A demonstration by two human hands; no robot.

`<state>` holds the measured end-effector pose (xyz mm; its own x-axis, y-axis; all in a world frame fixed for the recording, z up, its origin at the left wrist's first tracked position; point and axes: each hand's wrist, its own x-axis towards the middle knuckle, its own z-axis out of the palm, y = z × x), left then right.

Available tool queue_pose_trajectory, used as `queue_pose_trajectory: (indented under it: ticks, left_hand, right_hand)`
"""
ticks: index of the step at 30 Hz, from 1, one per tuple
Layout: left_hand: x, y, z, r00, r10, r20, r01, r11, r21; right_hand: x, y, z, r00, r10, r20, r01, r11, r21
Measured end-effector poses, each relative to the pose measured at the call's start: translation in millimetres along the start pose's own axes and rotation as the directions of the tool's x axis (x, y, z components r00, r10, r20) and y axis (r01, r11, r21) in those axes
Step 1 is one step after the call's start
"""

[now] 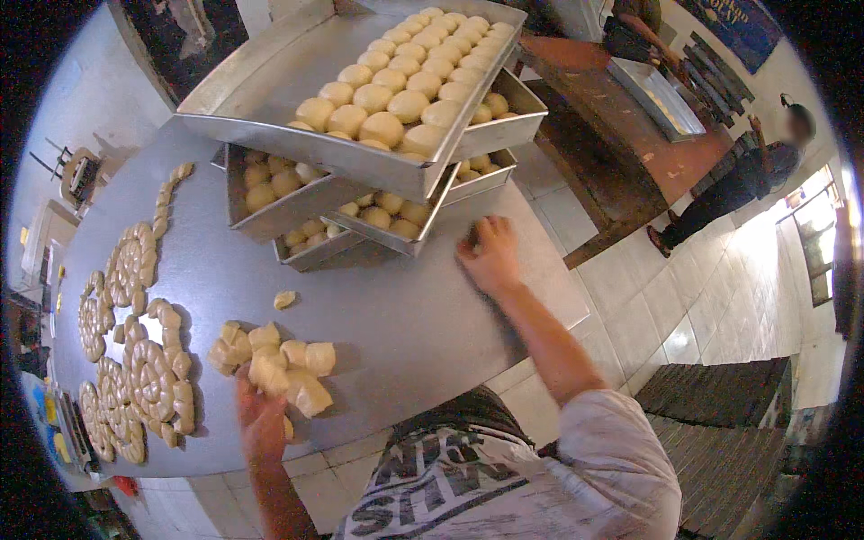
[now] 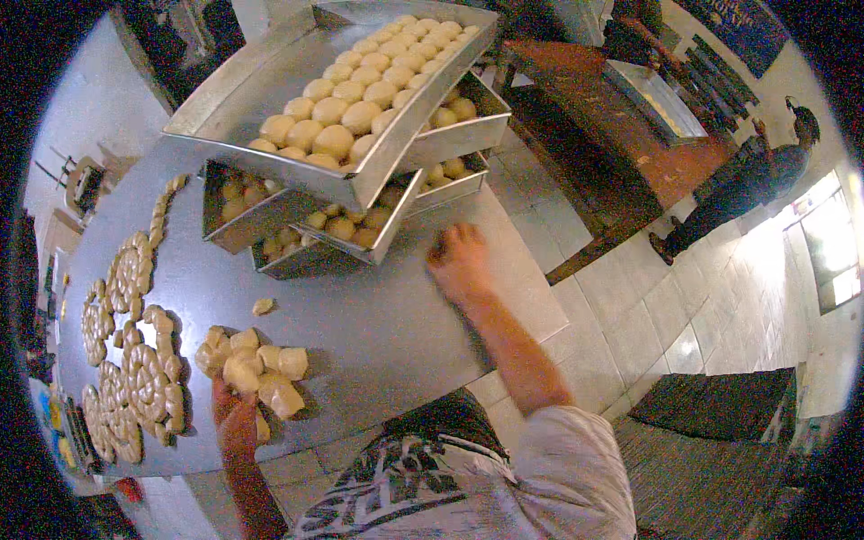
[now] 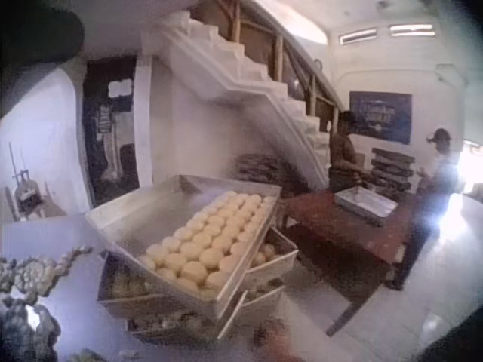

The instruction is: The person rolls small pieces of dough into balls by hand and places them into metal trays on a table.

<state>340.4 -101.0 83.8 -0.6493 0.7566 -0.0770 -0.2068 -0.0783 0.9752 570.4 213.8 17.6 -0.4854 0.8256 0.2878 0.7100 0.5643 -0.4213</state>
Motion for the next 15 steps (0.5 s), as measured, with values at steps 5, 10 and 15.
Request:
queue_pose_trajectory:
  ticks: [5, 10, 15]
  left_hand:
    - [22, -2, 24, 0.993, -0.095, -0.07, 0.091, 0.994, -0.055]
    - [38, -3, 64, 0.992, -0.114, -0.054, 0.107, 0.988, -0.112]
    - [42, -11, 46, 0.897, -0.088, -0.432, 0.118, 0.992, 0.043]
  right_hand:
    - [-44, -4, 1, 0.848, -0.53, -0.005, 0.516, 0.824, 0.235]
    - [2, 16, -15, 0.979, -0.175, 0.104, 0.179, 0.984, -0.024]
    - [-11, 42, -60, 0.919, -0.179, 0.351, 0.12, 0.976, 0.183]
